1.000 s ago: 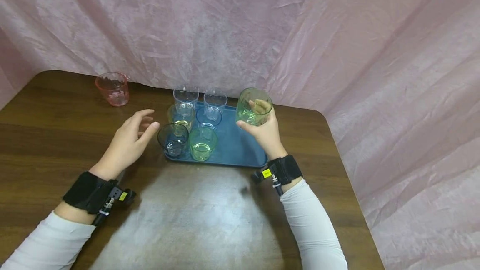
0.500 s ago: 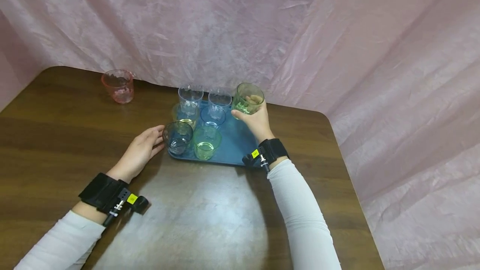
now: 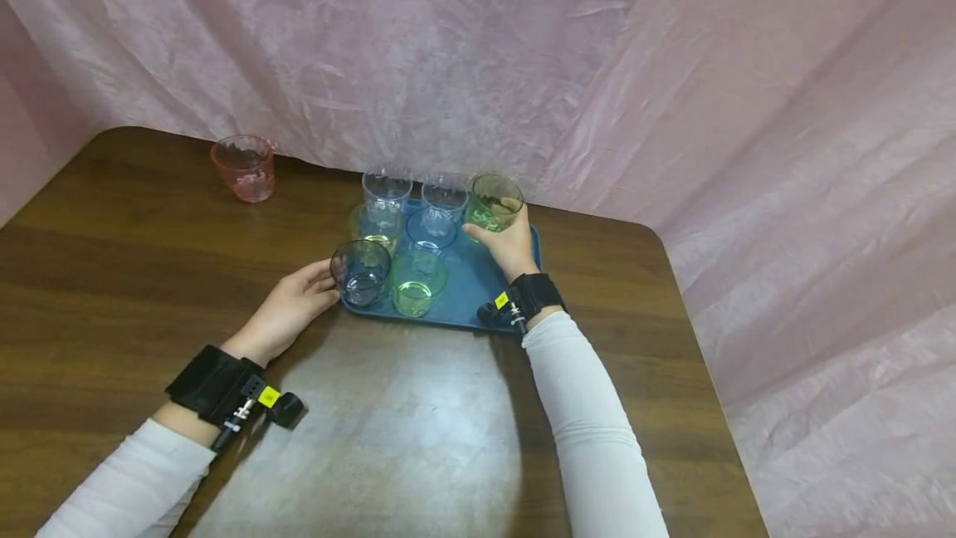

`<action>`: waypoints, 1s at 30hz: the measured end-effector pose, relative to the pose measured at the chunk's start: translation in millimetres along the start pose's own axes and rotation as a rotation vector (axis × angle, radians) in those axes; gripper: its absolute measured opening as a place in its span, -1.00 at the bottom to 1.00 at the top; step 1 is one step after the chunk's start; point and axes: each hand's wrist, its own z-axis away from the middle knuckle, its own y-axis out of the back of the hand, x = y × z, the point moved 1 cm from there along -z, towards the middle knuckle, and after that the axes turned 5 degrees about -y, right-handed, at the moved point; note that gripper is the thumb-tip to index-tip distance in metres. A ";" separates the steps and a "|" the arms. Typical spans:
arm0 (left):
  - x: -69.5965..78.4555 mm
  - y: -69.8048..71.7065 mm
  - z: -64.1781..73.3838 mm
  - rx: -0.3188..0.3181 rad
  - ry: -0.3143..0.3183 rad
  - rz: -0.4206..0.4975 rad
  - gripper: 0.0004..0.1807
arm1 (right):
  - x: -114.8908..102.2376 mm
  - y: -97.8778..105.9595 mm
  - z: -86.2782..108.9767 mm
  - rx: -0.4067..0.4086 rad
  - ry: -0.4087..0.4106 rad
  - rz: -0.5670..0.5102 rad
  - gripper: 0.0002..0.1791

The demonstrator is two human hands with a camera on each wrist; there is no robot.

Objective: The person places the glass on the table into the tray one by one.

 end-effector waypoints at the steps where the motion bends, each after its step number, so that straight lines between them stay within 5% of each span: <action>1: 0.8 -0.5 0.1 0.002 0.005 -0.018 -0.39 | 1.4 -0.1 0.0 0.001 -0.006 -0.003 -0.03; 12: 4.1 -2.9 1.1 -0.016 0.016 -0.103 -0.42 | 6.5 -5.3 2.2 0.040 -0.005 0.016 -0.06; 30: 2.3 -0.9 3.9 -0.013 0.022 -0.103 -0.42 | 12.6 -6.4 3.3 0.051 -0.044 0.102 -0.06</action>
